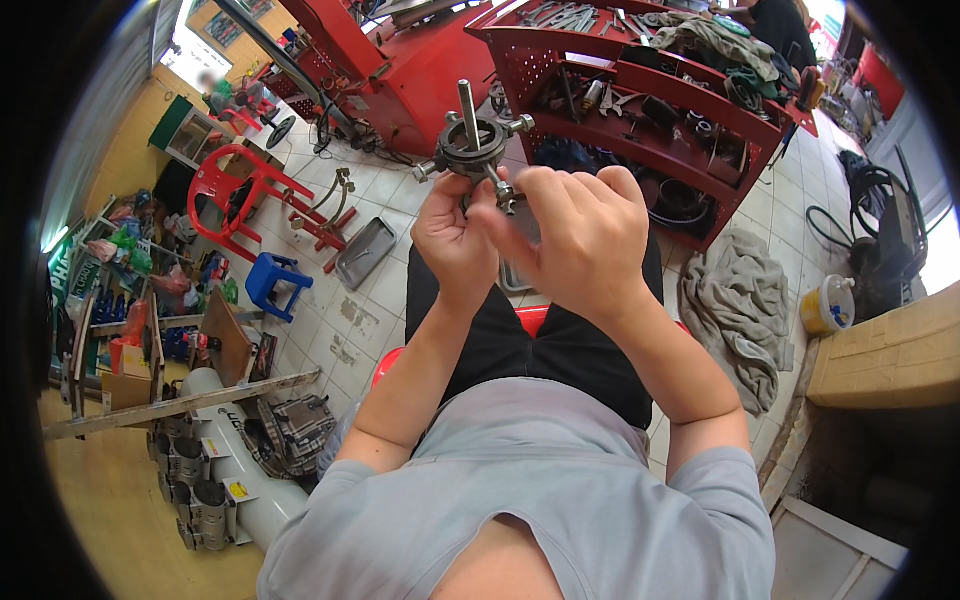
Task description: The person sits on a stool in a workshop and assembles a mechanical component, likely a brake caliper. They insert a bolt into the assembly, pick up a small metal pin from a tray on the floor, and insert it into the component. The person then manipulates the assembly to secure the parts.
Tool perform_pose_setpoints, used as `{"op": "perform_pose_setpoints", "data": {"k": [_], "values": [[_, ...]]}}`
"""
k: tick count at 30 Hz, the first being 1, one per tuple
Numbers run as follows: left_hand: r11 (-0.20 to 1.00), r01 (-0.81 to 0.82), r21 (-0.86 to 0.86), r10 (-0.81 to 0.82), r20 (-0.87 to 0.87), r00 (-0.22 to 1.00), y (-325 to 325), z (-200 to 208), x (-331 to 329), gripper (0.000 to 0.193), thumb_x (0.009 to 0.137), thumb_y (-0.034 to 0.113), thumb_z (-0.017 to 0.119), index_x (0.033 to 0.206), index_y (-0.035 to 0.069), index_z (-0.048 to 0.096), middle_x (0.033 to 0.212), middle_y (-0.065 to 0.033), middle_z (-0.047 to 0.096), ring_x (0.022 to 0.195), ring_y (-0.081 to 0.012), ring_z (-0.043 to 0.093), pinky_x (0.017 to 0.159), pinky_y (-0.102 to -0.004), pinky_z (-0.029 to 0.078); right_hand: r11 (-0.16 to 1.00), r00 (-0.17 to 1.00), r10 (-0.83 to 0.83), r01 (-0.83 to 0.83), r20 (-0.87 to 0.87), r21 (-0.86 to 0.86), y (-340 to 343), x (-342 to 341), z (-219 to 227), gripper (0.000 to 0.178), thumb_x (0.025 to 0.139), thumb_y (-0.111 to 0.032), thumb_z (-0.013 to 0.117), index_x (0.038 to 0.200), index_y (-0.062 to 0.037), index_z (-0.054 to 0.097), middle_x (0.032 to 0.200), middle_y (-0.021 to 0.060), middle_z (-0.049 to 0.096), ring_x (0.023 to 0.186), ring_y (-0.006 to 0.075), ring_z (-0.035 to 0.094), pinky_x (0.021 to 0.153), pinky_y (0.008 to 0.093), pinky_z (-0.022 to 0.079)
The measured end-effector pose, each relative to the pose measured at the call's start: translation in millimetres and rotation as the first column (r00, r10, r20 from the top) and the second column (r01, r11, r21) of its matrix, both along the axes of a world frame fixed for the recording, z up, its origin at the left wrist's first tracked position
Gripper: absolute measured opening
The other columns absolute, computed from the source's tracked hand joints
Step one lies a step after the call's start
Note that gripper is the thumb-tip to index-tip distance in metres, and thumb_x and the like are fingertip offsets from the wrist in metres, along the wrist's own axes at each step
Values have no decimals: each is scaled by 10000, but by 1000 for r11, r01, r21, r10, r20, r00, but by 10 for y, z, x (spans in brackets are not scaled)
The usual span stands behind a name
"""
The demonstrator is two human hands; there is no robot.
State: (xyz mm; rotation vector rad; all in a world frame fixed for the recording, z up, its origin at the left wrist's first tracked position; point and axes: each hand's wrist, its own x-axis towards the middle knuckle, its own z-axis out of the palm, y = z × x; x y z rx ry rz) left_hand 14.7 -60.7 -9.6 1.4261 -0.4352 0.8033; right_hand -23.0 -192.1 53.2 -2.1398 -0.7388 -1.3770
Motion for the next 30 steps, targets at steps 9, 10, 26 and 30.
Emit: {"op": "perform_pose_setpoints", "data": {"k": [9, 10, 26, 30], "values": [[974, -71, 216, 30, 190, 981, 164, 68, -2, 109, 889, -39, 628, 993, -47, 600, 1000, -125, 648, 908, -156, 636, 777, -266, 513, 996, 992, 48, -57, 118, 72, 78, -30, -46, 135, 762, -135, 705, 806, -71, 595, 635, -12, 553, 514, 160, 513, 540, 310, 331], [975, -69, 210, 26, 198, 980, 175, 66, 5, 107, 887, -42, 629, 989, -45, 599, 1015, -135, 650, 912, -171, 646, 766, -269, 523, 996, 993, 28, -38, 112, 82, 89, -56, -39, 132, 762, -132, 706, 788, -74, 589, 620, -14, 542, 504, 157, 504, 541, 311, 325], [973, -146, 179, 116, 167, 979, 130, 192, -49, 107, 752, 69, 777, 808, 29, 696, 818, -52, 711, 907, -268, 622, 828, -371, 428, 996, 995, -86, 88, -48, 31, 62, -166, 54, 194, 761, -212, 710, 812, -101, 560, 557, -13, 480, 456, 160, 444, 567, 333, 268], [974, -158, 161, 123, 209, 970, 144, 164, -17, 115, 750, 66, 781, 811, 24, 693, 811, -51, 707, 910, -268, 619, 811, -364, 435, 994, 994, -99, 98, -36, -45, 14, -158, 18, 209, 762, -219, 716, 820, -99, 555, 560, -14, 477, 463, 155, 451, 577, 329, 270]]}}
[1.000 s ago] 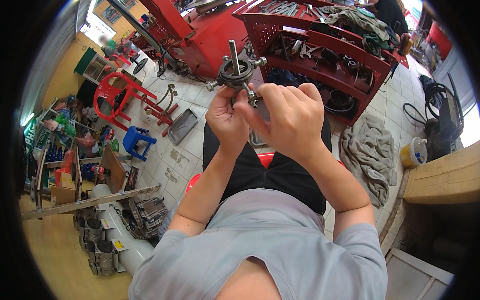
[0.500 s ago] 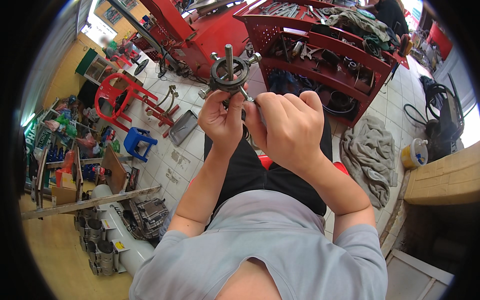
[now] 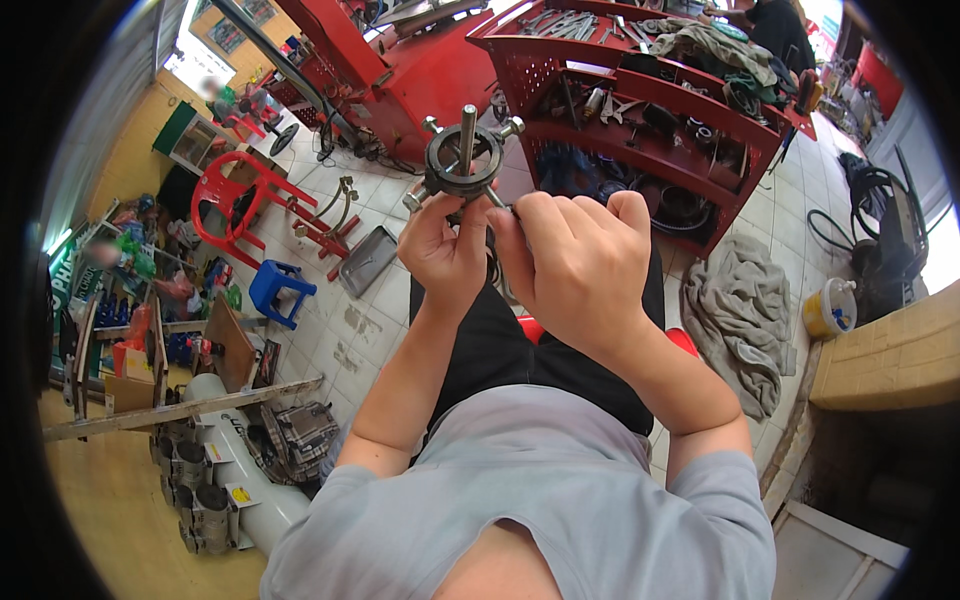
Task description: The person sits on a stool in a workshop and assembles a mechanical component, likely a brake caliper. They insert a bolt into the assembly, pick up a small metal pin from a tray on the floor, and insert it into the component. The person then manipulates the assembly to secure the parts.
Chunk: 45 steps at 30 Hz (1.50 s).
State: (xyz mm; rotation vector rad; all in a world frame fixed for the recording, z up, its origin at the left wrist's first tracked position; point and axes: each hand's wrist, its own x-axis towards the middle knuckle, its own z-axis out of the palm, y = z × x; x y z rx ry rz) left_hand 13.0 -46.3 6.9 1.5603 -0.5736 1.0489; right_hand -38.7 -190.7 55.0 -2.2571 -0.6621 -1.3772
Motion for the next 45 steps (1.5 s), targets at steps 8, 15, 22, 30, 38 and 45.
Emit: {"op": "perform_pose_setpoints", "data": {"k": [8, 15, 22, 30, 38, 45], "values": [[1000, 11, 3, -11, -12, 1000, 32, -3, 0, 109, 753, 44, 776, 805, 19, 683, 826, -57, 705, 905, -270, 617, 809, -360, 438, 1000, 1000, -3, 3, 6, 14, 12, -1, 24, 254, 762, -276, 738, 774, -109, 547, 561, -20, 464, 465, 157, 448, 585, 336, 273], [987, 101, 128, -109, 58, 992, 82, -56, 61, 104, 874, -86, 616, 974, -70, 592, 1038, -164, 654, 936, -227, 669, 790, -308, 547, 997, 999, 39, -39, 4, 64, 31, 12, 51, 219, 775, -250, 726, 789, -113, 556, 591, -23, 464, 481, 157, 436, 578, 327, 272], [979, 201, -32, -203, -97, 974, 16, -123, 19, 128, 885, -90, 597, 1013, -86, 599, 1011, -119, 625, 934, -173, 631, 848, -294, 505, 998, 998, -19, 23, 62, -54, -22, 92, -51, 200, 782, -239, 715, 846, -119, 568, 605, -27, 448, 525, 148, 439, 580, 321, 276], [982, 189, -30, -191, -94, 977, 9, -174, -20, 138, 877, -102, 588, 1013, -85, 609, 1017, -112, 623, 928, -168, 629, 820, -277, 501, 1000, 997, 23, -22, 72, -12, 25, 92, -33, 209, 798, -261, 713, 813, -110, 569, 600, -19, 474, 513, 153, 437, 583, 326, 273], [980, 177, 87, -179, 6, 984, 84, -173, 12, 132, 873, -96, 592, 1004, -84, 596, 1063, -170, 648, 930, -209, 662, 828, -314, 533, 999, 999, 28, -30, 31, 42, 63, 2, 44, 251, 796, -285, 713, 723, -122, 537, 564, -20, 452, 478, 154, 416, 582, 331, 259], [979, 171, 112, -174, 18, 985, 96, -180, -3, 135, 868, -87, 610, 1002, -71, 606, 1111, -189, 645, 957, -238, 674, 827, -332, 548, 1000, 999, 0, 0, -54, 4, 21, -55, 59, 236, 778, -283, 720, 740, -120, 554, 576, -19, 476, 493, 156, 445, 592, 332, 265]]}}
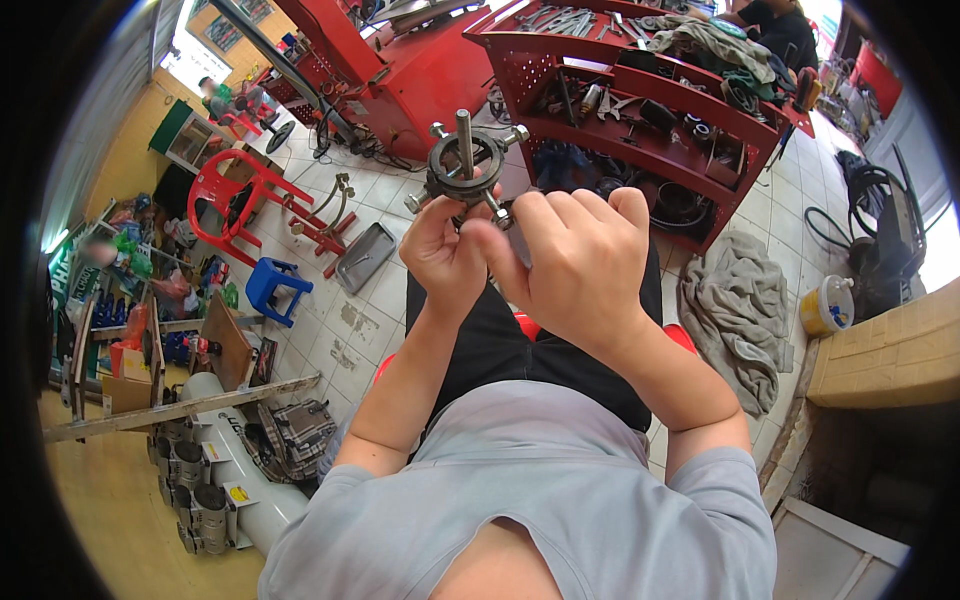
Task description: The person sits on a stool in a workshop and assembles a mechanical component, likely a brake caliper. They insert a bolt into the assembly, pick up a small metal pin from a tray on the floor, and insert it into the component. The person then manipulates the assembly to secure the parts.
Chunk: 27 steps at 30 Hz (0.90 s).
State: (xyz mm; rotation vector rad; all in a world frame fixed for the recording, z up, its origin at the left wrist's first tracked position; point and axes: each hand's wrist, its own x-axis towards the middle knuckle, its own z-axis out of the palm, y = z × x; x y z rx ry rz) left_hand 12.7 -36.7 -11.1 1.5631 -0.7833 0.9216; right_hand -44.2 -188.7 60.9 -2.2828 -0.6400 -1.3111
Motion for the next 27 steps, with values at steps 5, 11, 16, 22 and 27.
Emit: {"op": "perform_pose_setpoints", "data": {"k": [5, 11, 16, 22, 27], "values": [[1000, -10, 2, 10, 31, 999, -4, 12, 19, 146, 865, -85, 618, 1010, -68, 614, 1108, -176, 649, 951, -228, 671, 803, -319, 553, 998, 998, 25, -28, 57, 56, 61, 15, -1, 249, 781, -295, 726, 767, -113, 557, 571, -18, 473, 485, 160, 444, 594, 329, 269], [1000, -1, 2, 1, 23, 1000, 13, 14, 6, 151, 866, -94, 609, 1015, -70, 618, 1107, -177, 649, 948, -227, 670, 803, -320, 553, 999, 1000, -12, 12, -11, -42, 6, -2, -59, 236, 779, -264, 725, 822, -102, 560, 600, -10, 481, 502, 161, 448, 601, 325, 277], [1000, -5, -9, 5, 54, 999, 8, 14, 10, 161, 867, -91, 611, 1027, -73, 617, 1114, -181, 646, 961, -237, 669, 804, -319, 552, 997, 993, 77, -76, 95, -17, 42, 26, -15, 230, 811, -263, 711, 800, -107, 542, 590, -15, 466, 508, 159, 441, 597, 324, 272], [990, -49, -133, 41, -66, 997, -41, 108, -99, 132, 784, -2, 731, 896, -13, 662, 956, -115, 696, 938, -246, 637, 788, -326, 497, 994, 1000, 22, -22, 6, -103, -30, -22, -60, 227, 777, -239, 723, 797, -107, 540, 627, -21, 482, 531, 154, 444, 600, 326, 274], [989, -110, -103, 108, -27, 994, -38, 123, -106, 148, 726, 40, 796, 821, 18, 685, 935, -95, 709, 941, -250, 618, 764, -340, 467, 1000, 997, 26, -27, 74, 6, 52, -32, -15, 241, 778, -264, 717, 743, -112, 534, 610, -10, 465, 521, 170, 435, 599, 333, 270]]}}
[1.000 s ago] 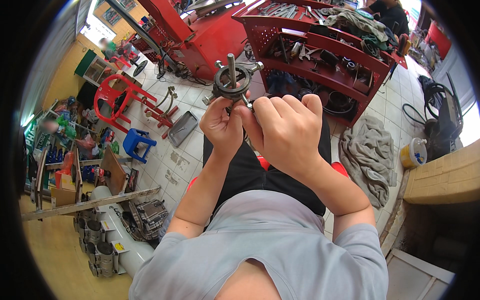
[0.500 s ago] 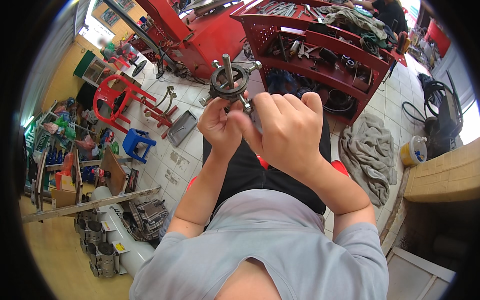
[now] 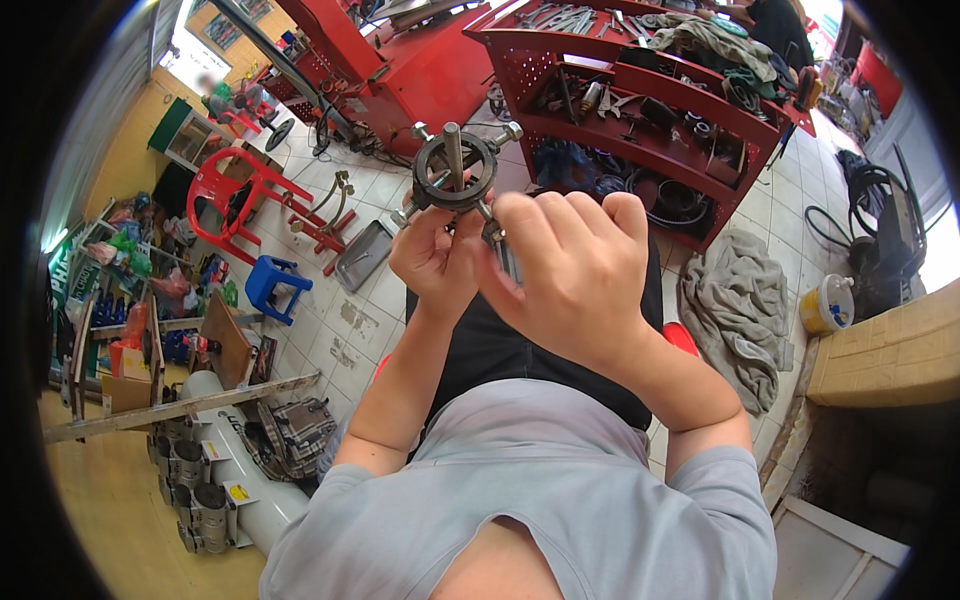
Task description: The person sits on a stool in a workshop and assembles a mechanical component, likely a brake caliper. They insert a bolt into the assembly, pick up a small metal pin from a tray on the floor, and insert it into the component. The person then manipulates the assembly to secure the parts.
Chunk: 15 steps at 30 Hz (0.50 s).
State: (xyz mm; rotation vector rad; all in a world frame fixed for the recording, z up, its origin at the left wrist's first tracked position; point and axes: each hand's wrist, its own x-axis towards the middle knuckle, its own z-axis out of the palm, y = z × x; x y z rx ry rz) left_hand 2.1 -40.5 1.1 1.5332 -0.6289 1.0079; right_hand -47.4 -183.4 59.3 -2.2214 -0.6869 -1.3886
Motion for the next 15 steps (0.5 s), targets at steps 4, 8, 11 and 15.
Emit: {"op": "perform_pose_setpoints", "data": {"k": [4, 8, 11, 15], "values": [[999, 34, -34, -33, 10, 999, -2, 0, -7, 151, 720, 34, 796, 830, 20, 693, 954, -108, 705, 954, -255, 615, 783, -347, 458, 997, 1000, -21, 19, -22, -72, -22, -17, -25, 236, 772, -284, 715, 773, -107, 558, 609, -5, 466, 521, 172, 445, 600, 335, 271], [998, 34, -54, -32, 28, 999, 11, -11, -10, 147, 722, 28, 791, 837, 21, 700, 969, -115, 703, 959, -265, 611, 805, -354, 449, 1000, 997, 14, -15, -73, -18, -25, -60, 38, 224, 772, -266, 715, 781, -107, 557, 613, -10, 482, 520, 166, 452, 604, 330, 274], [1000, 16, -23, -16, -3, 1000, 43, 9, -31, 148, 722, 28, 790, 841, 21, 703, 980, -116, 704, 959, -262, 607, 803, -352, 447, 998, 999, 45, -43, -26, 51, 4, -76, 64, 229, 770, -264, 718, 769, -108, 551, 606, -11, 485, 511, 165, 450, 604, 325, 272], [1000, 12, -24, -12, 2, 1000, 46, 23, -32, 149, 721, 24, 790, 842, 21, 703, 986, -112, 705, 962, -257, 599, 802, -352, 442, 999, 998, 50, -50, 37, -1, -26, -53, -17, 227, 755, -246, 729, 788, -106, 553, 597, -13, 483, 503, 160, 445, 596, 323, 268]]}}
